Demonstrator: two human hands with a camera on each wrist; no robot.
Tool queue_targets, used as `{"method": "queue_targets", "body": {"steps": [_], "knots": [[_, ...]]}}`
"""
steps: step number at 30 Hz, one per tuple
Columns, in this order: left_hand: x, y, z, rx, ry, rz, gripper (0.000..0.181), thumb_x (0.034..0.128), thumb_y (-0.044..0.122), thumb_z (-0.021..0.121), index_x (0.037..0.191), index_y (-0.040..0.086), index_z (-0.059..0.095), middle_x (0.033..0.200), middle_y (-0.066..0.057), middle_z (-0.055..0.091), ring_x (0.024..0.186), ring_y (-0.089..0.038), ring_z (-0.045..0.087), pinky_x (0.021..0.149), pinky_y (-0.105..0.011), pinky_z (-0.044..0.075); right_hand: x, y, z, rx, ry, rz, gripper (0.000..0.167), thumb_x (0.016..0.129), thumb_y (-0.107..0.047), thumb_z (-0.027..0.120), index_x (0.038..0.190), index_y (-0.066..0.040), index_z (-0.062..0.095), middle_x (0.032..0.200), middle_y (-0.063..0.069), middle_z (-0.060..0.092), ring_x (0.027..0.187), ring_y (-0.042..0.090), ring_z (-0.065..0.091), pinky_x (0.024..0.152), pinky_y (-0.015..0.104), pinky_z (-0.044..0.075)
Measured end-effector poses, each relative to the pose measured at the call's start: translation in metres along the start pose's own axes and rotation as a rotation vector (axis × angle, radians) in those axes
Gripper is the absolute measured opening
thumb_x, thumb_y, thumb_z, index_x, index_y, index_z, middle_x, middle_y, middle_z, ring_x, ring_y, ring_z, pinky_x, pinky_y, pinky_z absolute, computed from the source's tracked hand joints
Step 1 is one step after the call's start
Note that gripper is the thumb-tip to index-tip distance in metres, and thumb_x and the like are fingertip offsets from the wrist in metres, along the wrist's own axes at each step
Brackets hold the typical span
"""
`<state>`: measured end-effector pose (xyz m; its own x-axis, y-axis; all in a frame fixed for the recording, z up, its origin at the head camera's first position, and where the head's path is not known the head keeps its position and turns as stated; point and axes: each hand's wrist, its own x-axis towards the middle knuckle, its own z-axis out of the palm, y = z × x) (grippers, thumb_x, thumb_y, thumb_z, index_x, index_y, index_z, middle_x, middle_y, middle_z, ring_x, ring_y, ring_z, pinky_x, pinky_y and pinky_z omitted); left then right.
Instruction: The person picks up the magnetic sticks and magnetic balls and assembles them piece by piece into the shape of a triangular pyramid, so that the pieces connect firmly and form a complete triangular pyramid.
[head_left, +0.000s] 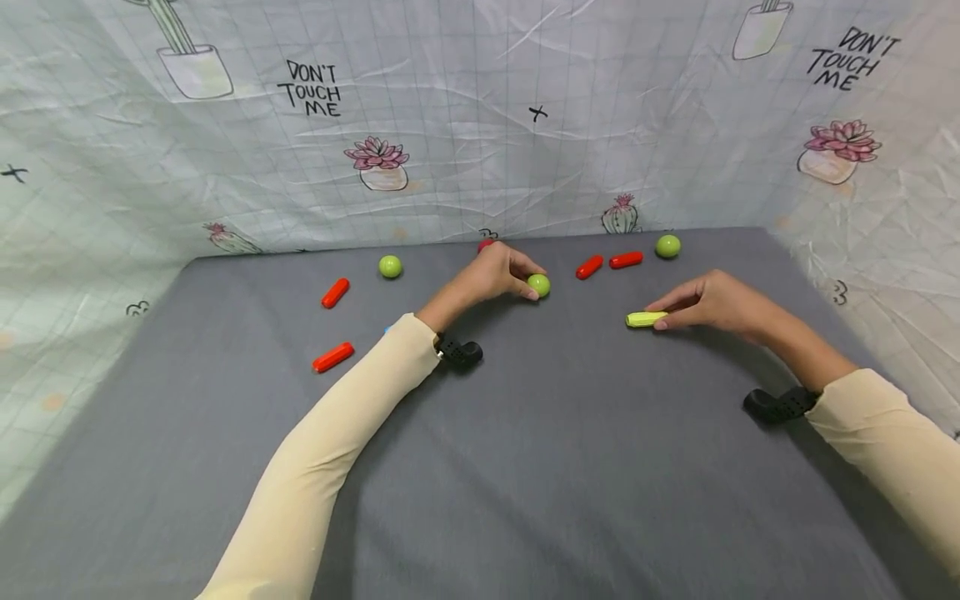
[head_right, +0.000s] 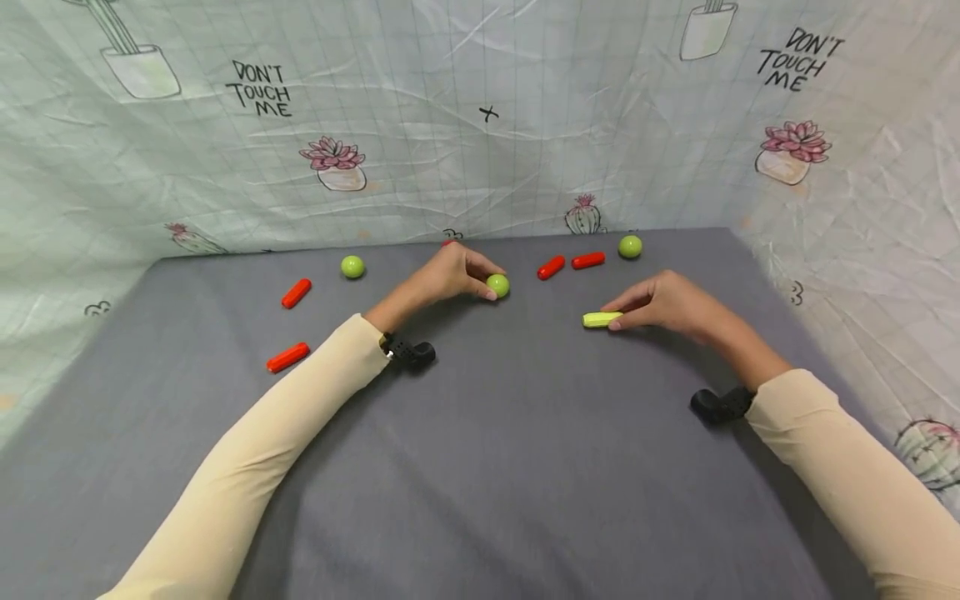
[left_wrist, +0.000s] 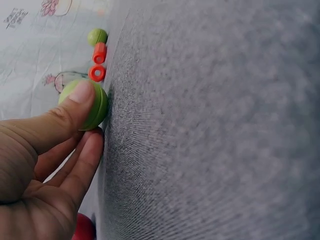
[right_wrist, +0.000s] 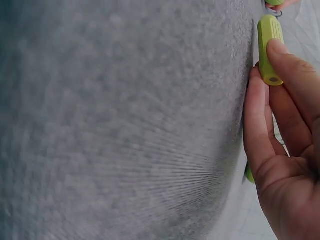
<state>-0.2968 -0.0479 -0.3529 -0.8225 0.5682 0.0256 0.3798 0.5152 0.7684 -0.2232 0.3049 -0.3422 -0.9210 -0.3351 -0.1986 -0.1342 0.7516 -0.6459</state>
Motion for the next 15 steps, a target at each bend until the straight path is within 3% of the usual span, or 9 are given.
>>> {"method": "queue_targets", "body": {"steps": [8,15], "knots": [[-0.0011,0.0035,-0.0046,0.058,-0.021,0.050,0.038,0.0824,0.007,0.085,0.119,0.003,0.075,0.113,-0.009,0.075,0.105,-0.017,0.070,0.089,-0.025,0.055,-0.0002,-0.0058,0.0000,-0.002,0.029,0.002,0.036,0.082,-0.035,0.087,0.114,-0.018,0.080,0.115,0.004,0.075,0.108,0.017,0.061,0.079,0.025,0.050],[-0.0088,0.0017,-0.0037,0.019,-0.002,0.079,0.038,0.0828,0.009,0.085,0.119,0.004,0.075,0.115,-0.008,0.075,0.106,-0.016,0.070,0.089,-0.026,0.055,-0.0047,-0.0083,0.0015,-0.004,0.022,-0.011,0.035,0.084,-0.036,0.085,0.114,-0.020,0.080,0.116,0.002,0.075,0.114,0.019,0.062,0.082,0.023,0.050]]}}
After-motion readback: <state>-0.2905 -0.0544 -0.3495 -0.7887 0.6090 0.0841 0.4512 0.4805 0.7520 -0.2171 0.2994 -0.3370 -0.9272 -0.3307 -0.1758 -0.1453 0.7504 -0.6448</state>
